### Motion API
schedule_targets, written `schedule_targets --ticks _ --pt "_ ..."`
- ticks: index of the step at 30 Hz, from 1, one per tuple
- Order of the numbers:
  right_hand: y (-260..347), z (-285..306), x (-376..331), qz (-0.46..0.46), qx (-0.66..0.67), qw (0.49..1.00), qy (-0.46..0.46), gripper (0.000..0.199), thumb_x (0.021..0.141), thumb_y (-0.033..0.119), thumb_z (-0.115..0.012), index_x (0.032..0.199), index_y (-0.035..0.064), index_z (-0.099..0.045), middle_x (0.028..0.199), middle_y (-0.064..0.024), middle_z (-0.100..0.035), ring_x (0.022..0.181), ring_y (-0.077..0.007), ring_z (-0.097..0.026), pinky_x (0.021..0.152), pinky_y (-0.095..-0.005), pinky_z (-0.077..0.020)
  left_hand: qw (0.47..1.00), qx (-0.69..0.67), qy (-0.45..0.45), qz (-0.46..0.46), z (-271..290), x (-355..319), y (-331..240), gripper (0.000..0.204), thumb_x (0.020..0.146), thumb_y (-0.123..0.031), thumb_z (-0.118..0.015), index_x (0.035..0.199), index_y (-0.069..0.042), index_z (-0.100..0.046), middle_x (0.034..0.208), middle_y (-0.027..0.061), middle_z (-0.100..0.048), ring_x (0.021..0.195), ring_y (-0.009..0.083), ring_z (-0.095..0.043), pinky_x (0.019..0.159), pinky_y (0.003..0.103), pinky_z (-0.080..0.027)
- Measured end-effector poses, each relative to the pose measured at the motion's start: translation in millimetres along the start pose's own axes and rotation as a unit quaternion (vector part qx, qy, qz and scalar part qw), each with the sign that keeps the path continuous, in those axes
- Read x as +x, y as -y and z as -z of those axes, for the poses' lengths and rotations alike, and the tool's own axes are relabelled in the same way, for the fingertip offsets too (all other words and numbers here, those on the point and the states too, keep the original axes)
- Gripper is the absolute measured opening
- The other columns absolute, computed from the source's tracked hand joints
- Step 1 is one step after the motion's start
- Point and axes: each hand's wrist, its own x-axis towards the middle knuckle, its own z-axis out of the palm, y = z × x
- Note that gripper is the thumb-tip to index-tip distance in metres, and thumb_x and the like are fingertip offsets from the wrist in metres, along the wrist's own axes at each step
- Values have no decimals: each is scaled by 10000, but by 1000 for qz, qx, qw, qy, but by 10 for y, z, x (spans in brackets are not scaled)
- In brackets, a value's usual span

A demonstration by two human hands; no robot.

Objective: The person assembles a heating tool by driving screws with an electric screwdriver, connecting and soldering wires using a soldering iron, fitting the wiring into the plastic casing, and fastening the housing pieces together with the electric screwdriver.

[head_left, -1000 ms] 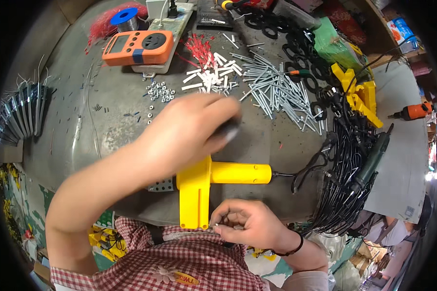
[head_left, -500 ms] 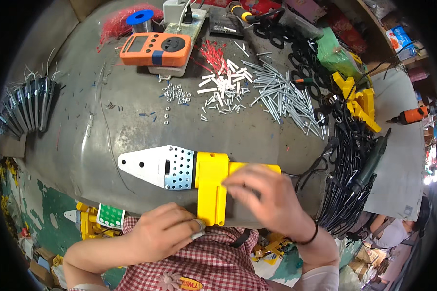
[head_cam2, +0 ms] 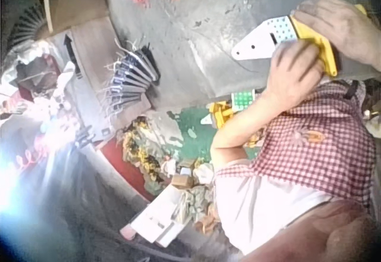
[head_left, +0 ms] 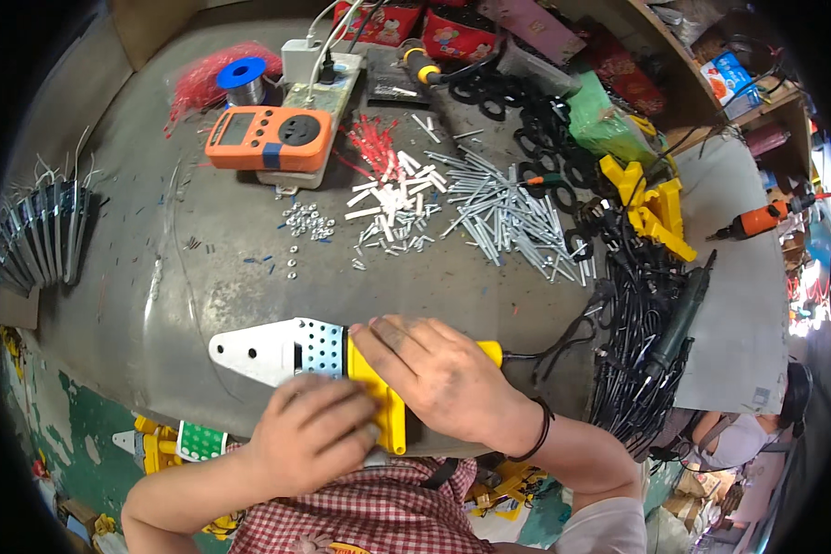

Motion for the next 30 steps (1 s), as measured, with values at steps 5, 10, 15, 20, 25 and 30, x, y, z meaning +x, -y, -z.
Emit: schedule_targets --ticks 5,10,15,20,25,30 --pt "-756 -156 -194 -168 46 983 -57 129 743 46 -549 868 24 -575 802 -142 -559 787 -306 -559 669 -386 -482 984 -48 75 154 -27 482 216 736 592 -446 -750 1124 -12 -484 1075 161 -535 1044 336 -488 960 508 -301" --pt "-1174 -152 -93 -215 -111 969 -44 94 708 5 -540 796 17 -572 810 -132 -567 842 -289 -558 716 -359 -481 974 -79 179 117 0 719 354 572 677 -375 -714 1081 -18 -524 915 130 -578 917 289 -554 873 421 -390" --pt "-1129 -35 -172 -271 53 959 -56 103 713 29 -599 789 2 -535 809 -134 -567 753 -268 -585 683 -349 -481 982 -33 88 164 -462 1375 759 242 720 -134 -634 934 -57 -551 875 104 -586 893 289 -555 806 383 -432" --pt "-696 356 -590 -338 287 893 -74 143 762 54 -630 894 33 -578 842 -122 -575 693 -251 -573 625 -339 -478 980 156 120 34 -721 1554 980 218 694 -54 -573 908 -62 -530 817 101 -570 879 280 -547 791 388 -427" --pt "-141 181 -950 -242 219 935 -141 204 772 53 -625 971 29 -587 910 -111 -573 730 -258 -571 653 -342 -490 968 -165 149 119 -434 1542 626 295 674 -3 -630 949 -33 -528 846 122 -590 782 300 -606 668 358 -493" --pt "-27 3 -927 -196 134 959 -158 307 676 21 -620 968 -45 -551 924 -137 -542 809 -305 -567 699 -357 -505 913 -298 252 120 -412 1527 439 301 686 -25 -667 961 -39 -546 826 104 -612 764 245 -621 675 330 -492"
